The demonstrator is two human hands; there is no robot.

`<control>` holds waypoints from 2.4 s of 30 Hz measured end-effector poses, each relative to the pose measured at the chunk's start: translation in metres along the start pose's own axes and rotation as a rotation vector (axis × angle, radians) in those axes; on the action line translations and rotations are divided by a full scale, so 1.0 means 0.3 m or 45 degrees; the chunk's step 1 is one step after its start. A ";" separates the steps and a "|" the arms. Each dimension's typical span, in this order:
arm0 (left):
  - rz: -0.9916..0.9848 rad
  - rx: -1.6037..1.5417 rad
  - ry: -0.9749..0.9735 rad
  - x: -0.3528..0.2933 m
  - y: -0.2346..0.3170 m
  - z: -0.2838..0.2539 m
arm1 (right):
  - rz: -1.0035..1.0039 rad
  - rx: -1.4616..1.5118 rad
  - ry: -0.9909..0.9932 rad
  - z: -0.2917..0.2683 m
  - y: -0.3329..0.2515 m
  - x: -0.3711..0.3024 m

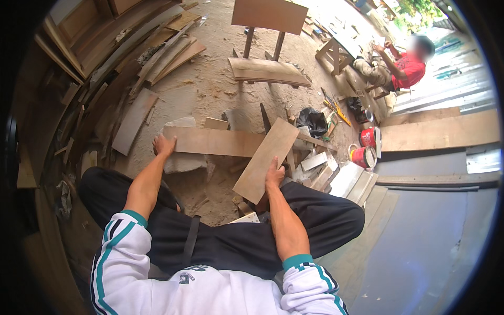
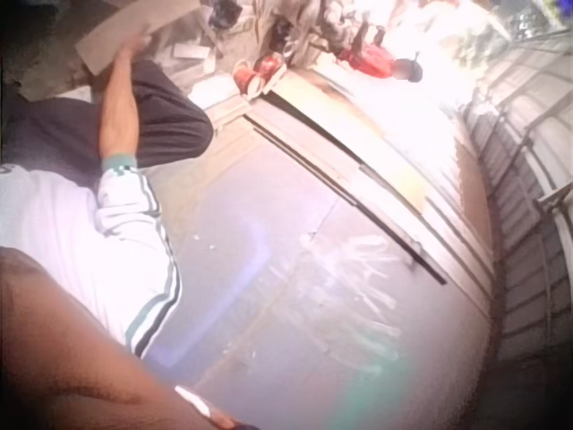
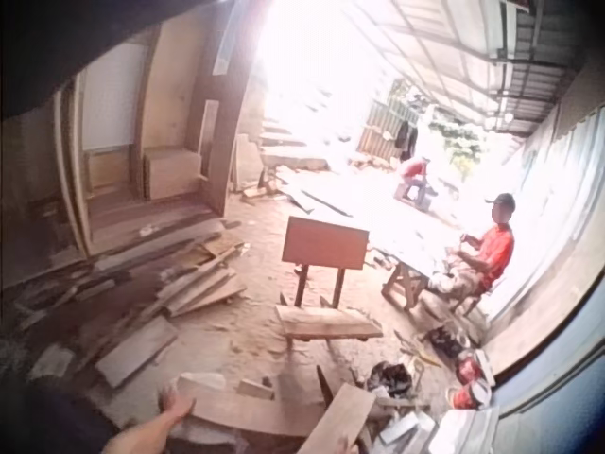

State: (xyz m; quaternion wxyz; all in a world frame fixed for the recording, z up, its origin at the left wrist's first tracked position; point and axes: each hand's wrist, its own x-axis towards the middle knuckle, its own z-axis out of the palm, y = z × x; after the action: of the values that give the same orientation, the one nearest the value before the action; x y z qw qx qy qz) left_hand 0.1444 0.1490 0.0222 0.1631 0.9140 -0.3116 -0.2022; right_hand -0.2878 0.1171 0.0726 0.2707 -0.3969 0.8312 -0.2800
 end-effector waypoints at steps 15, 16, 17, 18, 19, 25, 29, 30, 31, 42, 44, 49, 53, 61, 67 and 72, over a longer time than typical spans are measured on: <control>-0.186 -0.198 -0.043 -0.112 -0.123 -0.029 | -0.984 -0.548 -0.919 -0.021 -0.450 -0.067; -0.190 -0.263 0.022 -0.113 -0.135 -0.036 | -1.031 -0.610 -1.031 0.013 -0.460 -0.071; -0.181 -0.322 0.085 -0.114 -0.139 -0.049 | -1.204 -0.506 -1.035 0.060 -0.445 -0.078; -0.184 -0.423 0.004 -0.115 -0.143 -0.062 | -1.261 -0.528 -1.096 0.099 -0.440 -0.071; -0.188 -0.525 -0.077 -0.120 -0.143 -0.069 | -1.319 -0.551 -1.158 0.148 -0.438 -0.066; 0.005 -0.724 -0.142 -0.215 -0.178 -0.007 | -1.470 -0.447 -1.410 0.418 -0.442 -0.124; 0.088 -0.439 -0.009 -0.244 -0.141 0.001 | -1.359 -0.549 -1.292 0.494 -0.465 -0.108; 0.060 -0.411 -0.091 -0.248 -0.132 0.000 | -1.382 -0.540 -1.189 0.498 -0.461 -0.092; 0.039 -0.382 -0.176 -0.248 -0.121 -0.005 | -1.384 -0.559 -1.068 0.497 -0.445 -0.086; 0.099 -0.188 -0.037 -0.238 -0.089 0.004 | -0.683 -0.627 -0.169 0.277 -0.213 0.020; 0.209 -0.148 0.082 -0.234 -0.094 0.026 | -0.435 -0.461 -0.270 0.226 -0.108 0.053; 0.079 -0.246 0.051 -0.178 -0.101 0.052 | -0.436 -0.245 -0.550 0.209 -0.016 0.032; -0.069 -0.222 0.037 -0.155 -0.099 0.038 | -0.473 -0.250 -0.555 0.226 -0.023 0.005; -0.193 -0.353 0.013 -0.111 -0.169 0.011 | -0.564 -0.222 -0.643 0.299 -0.089 -0.049; -0.286 -0.366 -0.053 -0.118 -0.143 -0.015 | -0.535 -0.306 -0.624 0.318 -0.088 -0.050; -0.289 -0.422 -0.098 -0.089 -0.158 -0.011 | -0.597 -0.278 -0.545 0.315 -0.098 -0.062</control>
State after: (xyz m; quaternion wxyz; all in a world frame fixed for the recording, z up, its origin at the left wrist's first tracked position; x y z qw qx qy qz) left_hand 0.1504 0.2022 0.0121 0.2753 0.8956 -0.1752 -0.3023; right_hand -0.1995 0.0930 0.0310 0.3233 -0.6539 0.6664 -0.1543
